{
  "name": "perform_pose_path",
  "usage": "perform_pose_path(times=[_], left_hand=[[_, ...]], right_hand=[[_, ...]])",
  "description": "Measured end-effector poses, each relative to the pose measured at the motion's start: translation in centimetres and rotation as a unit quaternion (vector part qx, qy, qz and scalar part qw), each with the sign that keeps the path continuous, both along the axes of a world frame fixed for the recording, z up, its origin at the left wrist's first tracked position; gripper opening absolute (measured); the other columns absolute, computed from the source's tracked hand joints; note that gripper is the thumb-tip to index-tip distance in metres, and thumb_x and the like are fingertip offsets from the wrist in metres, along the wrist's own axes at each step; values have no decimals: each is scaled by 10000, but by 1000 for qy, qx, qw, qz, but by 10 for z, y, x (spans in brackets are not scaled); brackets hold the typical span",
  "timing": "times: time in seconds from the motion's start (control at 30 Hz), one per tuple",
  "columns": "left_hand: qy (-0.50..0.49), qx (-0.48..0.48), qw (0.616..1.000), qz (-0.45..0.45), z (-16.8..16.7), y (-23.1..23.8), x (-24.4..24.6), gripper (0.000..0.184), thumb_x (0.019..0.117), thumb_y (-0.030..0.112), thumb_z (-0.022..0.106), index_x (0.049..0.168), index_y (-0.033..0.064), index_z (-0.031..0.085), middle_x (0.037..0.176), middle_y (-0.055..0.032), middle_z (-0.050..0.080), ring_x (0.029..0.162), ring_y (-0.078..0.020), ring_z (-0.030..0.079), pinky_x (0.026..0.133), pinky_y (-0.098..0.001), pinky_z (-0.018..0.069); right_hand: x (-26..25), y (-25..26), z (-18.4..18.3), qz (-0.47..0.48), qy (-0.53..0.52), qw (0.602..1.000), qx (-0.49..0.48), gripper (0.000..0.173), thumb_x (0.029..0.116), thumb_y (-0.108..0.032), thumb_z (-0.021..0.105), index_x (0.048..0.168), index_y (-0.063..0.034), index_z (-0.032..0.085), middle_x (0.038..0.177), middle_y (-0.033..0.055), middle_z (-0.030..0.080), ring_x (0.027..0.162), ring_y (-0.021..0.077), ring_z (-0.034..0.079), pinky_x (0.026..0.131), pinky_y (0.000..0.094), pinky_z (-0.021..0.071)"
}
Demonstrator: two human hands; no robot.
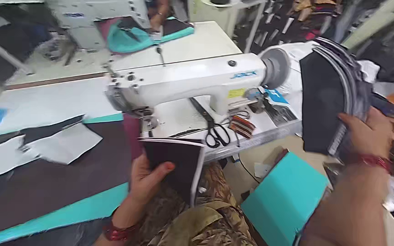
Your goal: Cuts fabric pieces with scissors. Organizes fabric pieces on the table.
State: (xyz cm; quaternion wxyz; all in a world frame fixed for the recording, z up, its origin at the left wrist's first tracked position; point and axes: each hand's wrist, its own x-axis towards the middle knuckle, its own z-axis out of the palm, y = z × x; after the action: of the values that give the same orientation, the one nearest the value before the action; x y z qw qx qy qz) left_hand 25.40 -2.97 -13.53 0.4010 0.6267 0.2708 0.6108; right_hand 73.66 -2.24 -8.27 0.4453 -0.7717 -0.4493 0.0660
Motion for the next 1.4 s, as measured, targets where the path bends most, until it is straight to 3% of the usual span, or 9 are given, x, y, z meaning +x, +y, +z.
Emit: perform_pose_path(times=[0.2,0.4,0.53,0.67,0.8,0.93,1.1,1.2,1.4], left_hand=[[-136,-70,949,-276,-13,-20,33,145,981,329,668,1067,254,759,1025,143,742,985,44,662,883,-178,532],[-220,-120,925,-284,22,-45,21,352,914,171,756,1258,129,695,1569,-63,456,1431,-254,474,1120,-471,476],[-251,-197,947,-21,53,-70,6,262,771,205,853,1026,189,794,1040,16,784,974,-91,741,876,-309,620],[-301,-293,902,102,60,-59,-10,130,983,2,521,1060,30,623,886,-95,762,798,-166,763,738,-345,651],[-286,-278,890,219,39,-41,-20,111,1025,-8,514,1060,-16,619,848,-87,750,746,-144,748,688,-314,644],[-214,-159,934,239,24,-42,-11,115,924,-65,591,947,11,673,812,-25,760,741,-86,742,719,-266,637],[-90,16,985,147,9,-41,11,73,882,114,765,944,148,784,938,90,776,902,2,719,851,-224,606],[-39,65,992,101,7,-34,6,316,973,393,657,1202,204,766,1215,115,741,1146,12,658,1009,-223,532],[-39,61,991,112,8,-34,-26,260,978,239,664,1199,331,766,1189,173,743,1072,30,686,922,-174,566]], right_hand=[[-117,-43,-6,194,73,971,123,386,880,-153,658,1189,68,589,1044,-53,679,950,-125,616,859,119,529],[-265,-27,-14,272,-242,891,270,359,926,-115,551,1212,56,683,1036,195,760,843,277,753,684,379,593],[-323,-25,-25,310,-276,842,344,282,1016,-142,530,1189,-42,728,1082,126,779,858,209,765,700,282,593],[-352,-43,-44,395,-194,847,297,399,966,-218,505,1116,75,731,1052,189,777,931,279,777,799,341,604],[-340,-48,-40,578,-47,811,83,365,952,-170,600,1249,22,692,1361,200,653,1290,319,623,1048,465,517],[-320,-36,-44,622,196,752,101,465,1062,-397,481,1119,-6,726,1181,45,684,1129,32,611,979,233,513],[-326,-49,-52,484,338,793,150,112,1008,-116,601,1091,-83,667,955,-76,755,882,5,720,829,217,609],[-295,-46,-55,414,373,801,220,142,994,-188,645,1125,-198,698,1017,-118,764,941,1,715,871,225,601],[-137,-27,-18,209,303,831,418,219,1038,-303,580,1230,-197,562,1072,-128,717,1009,21,687,908,257,584]])
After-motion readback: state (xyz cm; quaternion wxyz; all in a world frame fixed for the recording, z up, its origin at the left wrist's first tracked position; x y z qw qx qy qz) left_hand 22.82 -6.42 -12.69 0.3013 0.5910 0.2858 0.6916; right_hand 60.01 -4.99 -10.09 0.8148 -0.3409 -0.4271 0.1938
